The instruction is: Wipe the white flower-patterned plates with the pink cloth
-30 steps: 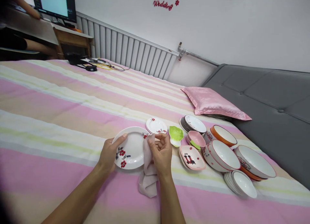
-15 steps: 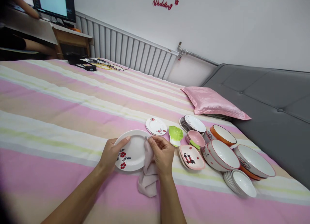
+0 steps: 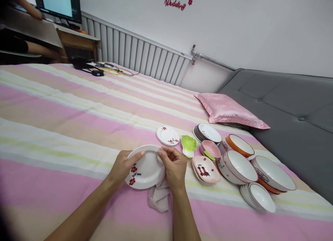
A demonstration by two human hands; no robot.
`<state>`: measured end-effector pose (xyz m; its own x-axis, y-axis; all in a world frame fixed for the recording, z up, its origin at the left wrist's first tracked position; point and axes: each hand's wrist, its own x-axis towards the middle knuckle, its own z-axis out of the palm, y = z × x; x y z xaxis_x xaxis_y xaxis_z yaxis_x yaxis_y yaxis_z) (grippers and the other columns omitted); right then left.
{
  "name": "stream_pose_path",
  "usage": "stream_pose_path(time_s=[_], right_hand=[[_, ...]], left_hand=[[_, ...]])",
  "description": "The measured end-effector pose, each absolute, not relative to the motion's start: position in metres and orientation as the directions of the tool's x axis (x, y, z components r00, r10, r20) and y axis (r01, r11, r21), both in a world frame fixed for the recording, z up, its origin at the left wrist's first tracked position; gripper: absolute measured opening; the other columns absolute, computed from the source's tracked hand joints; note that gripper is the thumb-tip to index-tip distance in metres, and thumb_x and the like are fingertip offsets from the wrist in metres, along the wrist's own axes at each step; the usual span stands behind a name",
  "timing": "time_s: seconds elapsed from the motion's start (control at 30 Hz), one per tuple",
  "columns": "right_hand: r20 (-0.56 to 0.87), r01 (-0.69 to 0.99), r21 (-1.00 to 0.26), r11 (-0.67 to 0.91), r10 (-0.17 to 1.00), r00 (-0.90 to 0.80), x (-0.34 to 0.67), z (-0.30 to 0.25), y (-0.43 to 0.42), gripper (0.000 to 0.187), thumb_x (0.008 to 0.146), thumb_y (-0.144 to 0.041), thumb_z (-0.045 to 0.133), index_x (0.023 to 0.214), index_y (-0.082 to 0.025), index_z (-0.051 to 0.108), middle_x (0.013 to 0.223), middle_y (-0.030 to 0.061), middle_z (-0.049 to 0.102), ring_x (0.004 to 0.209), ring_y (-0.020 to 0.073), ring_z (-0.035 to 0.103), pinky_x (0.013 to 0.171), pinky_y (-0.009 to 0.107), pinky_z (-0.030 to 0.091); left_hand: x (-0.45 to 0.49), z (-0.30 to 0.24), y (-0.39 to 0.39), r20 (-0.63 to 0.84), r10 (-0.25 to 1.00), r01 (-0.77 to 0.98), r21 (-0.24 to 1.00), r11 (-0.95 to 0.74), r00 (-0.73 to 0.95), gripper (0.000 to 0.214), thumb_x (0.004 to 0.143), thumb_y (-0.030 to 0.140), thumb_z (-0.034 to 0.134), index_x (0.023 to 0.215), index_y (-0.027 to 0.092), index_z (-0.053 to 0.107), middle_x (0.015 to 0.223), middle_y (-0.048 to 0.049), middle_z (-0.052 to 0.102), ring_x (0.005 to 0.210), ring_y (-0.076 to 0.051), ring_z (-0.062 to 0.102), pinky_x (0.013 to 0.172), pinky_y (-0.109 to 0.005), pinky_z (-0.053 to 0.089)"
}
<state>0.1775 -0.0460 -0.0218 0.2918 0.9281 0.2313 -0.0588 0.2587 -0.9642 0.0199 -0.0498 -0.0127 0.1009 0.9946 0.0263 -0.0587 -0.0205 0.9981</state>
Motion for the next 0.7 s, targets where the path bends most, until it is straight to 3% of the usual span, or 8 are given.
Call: stream_pose_path(time_s=[0.23, 0.37, 0.7], right_hand=[[0.190, -0.086, -0.972, 0.217, 0.951, 0.246, 0.1762, -0.0196, -0.0454, 0.028, 0.061, -0.027, 0.075, 0.086, -0.018, 0.067, 0.084, 0.0035, 0.070, 0.076, 0.0170, 0.064, 0.072, 0.030, 0.051], [0.164, -0.076, -0.980, 0.185, 0.961, 0.222, 0.1741, -0.0189, -0.0460, 0.031, 0.062, -0.030, 0.074, 0.089, -0.016, 0.067, 0.086, 0.0055, 0.070, 0.076, 0.0187, 0.064, 0.072, 0.032, 0.052], [0.055, -0.071, -0.996, 0.058, 0.997, 0.052, 0.1720, -0.0209, -0.0494, 0.031, 0.064, -0.037, 0.071, 0.084, -0.015, 0.063, 0.077, 0.0062, 0.069, 0.067, 0.0188, 0.064, 0.059, 0.029, 0.052]], left_hand=[[0.0235, -0.0165, -0.0506, -0.101, 0.995, -0.339, 0.936, 0.096, 0.002, 0.033, 0.067, 0.045, 0.062, 0.060, 0.013, 0.056, 0.052, 0.0006, 0.050, 0.050, -0.012, 0.047, 0.047, -0.022, 0.036], [0.0236, -0.0159, -0.0496, -0.133, 0.988, -0.403, 0.911, 0.093, -0.073, 0.033, 0.066, 0.044, 0.064, 0.058, 0.012, 0.057, 0.049, 0.0004, 0.051, 0.048, -0.013, 0.048, 0.046, -0.024, 0.039], [0.0221, -0.0146, -0.0478, -0.178, 0.961, -0.560, 0.828, 0.029, -0.213, 0.028, 0.062, 0.036, 0.068, 0.074, 0.011, 0.066, 0.055, -0.0022, 0.062, 0.055, -0.019, 0.059, 0.051, -0.027, 0.045]])
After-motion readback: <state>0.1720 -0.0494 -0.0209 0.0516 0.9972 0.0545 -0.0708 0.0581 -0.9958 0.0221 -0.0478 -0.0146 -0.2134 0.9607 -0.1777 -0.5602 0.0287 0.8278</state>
